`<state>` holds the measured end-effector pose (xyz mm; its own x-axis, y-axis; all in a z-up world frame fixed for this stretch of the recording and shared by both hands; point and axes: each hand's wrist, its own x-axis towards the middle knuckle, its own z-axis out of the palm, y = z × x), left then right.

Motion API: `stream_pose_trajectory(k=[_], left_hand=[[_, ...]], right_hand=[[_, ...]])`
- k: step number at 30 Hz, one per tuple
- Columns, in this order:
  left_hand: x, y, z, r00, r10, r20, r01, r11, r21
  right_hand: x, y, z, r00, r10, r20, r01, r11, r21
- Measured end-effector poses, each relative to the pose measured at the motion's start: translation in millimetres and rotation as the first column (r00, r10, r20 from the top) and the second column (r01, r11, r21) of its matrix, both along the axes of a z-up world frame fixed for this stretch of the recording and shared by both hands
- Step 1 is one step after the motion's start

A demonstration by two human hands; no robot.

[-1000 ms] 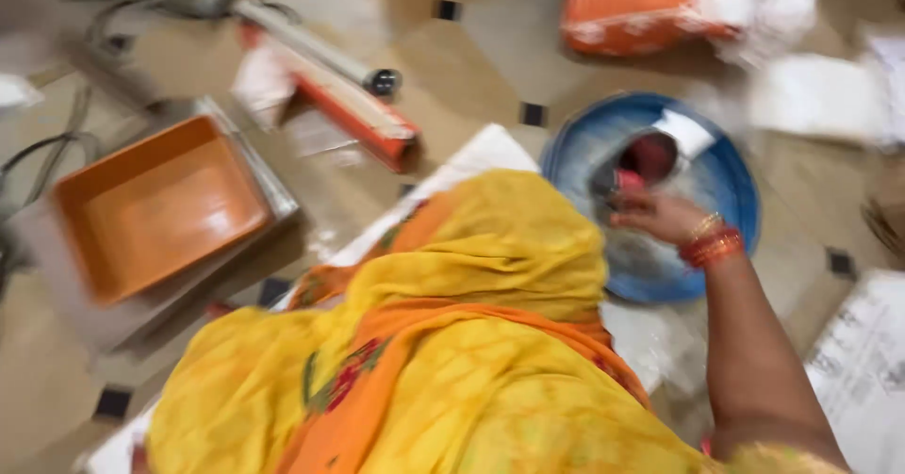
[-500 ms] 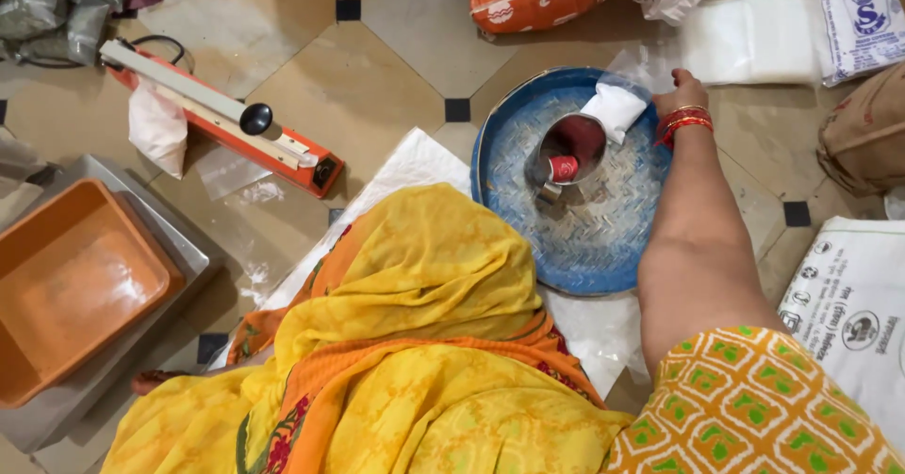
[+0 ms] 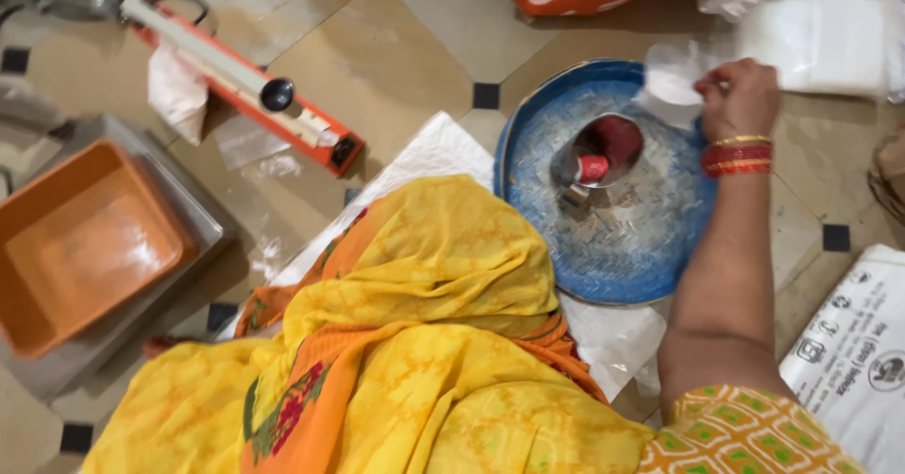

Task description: The person fills plastic bags with white powder using a metal cup, weighs them on a digital scale, and seals the bags with an impulse sealer.

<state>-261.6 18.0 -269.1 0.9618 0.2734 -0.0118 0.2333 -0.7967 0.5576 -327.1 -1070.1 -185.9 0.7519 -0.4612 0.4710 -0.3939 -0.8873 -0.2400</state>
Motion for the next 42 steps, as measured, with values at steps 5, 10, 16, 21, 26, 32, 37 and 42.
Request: stream_pose_trajectory(k=[5,10,16,21,26,32,37,42], left_hand=[[-44.2,-70.4,46.0,0.968,0.244,0.062,-0.248,0.966,0.071],[26.9,-258.1,138.9,0.967,-0.123,0.221,0.191,0.929,-0.317],[68.8,-360.8,201.9,0.778,-0.514,0.360,0.628,0.645,-0.435],[85.8,-327.1,145.8,0.811,-0.461,0.359,0.584,0.614,-0.531],[86.8,-294.5,96.6,0.964,-0.220,0.148,0.264,0.758,-0.596],[112.8,-300.9,78.3,0.970,-0.228,0.086,0.232,0.756,-0.612],[111.3,-301.0,92.4,0.963,-0.260,0.076,0.244,0.709,-0.662],[112.4,-303.6,94.3,0.962,-0.269,0.048,0.236,0.729,-0.643]], right_hand=[[-6.8,87.5,117.7,0.978,0.194,0.072,-0.178,0.965,-0.192],[49.2,181.1,190.7,0.833,0.542,0.111,-0.537,0.840,-0.070],[103.7,413.7,200.1,0.608,0.784,0.128,-0.793,0.588,0.160],[165.4,518.6,144.5,0.378,0.922,0.084,-0.870,0.322,0.372],[302.4,543.6,32.5,0.547,0.824,0.150,-0.375,0.082,0.923],[447.3,558.3,-36.8,0.934,0.352,-0.061,-0.160,0.565,0.809],[499.0,544.7,-90.5,0.906,0.422,0.042,-0.350,0.689,0.635],[491.1,549.5,-81.4,0.919,0.383,0.095,-0.354,0.691,0.630]])
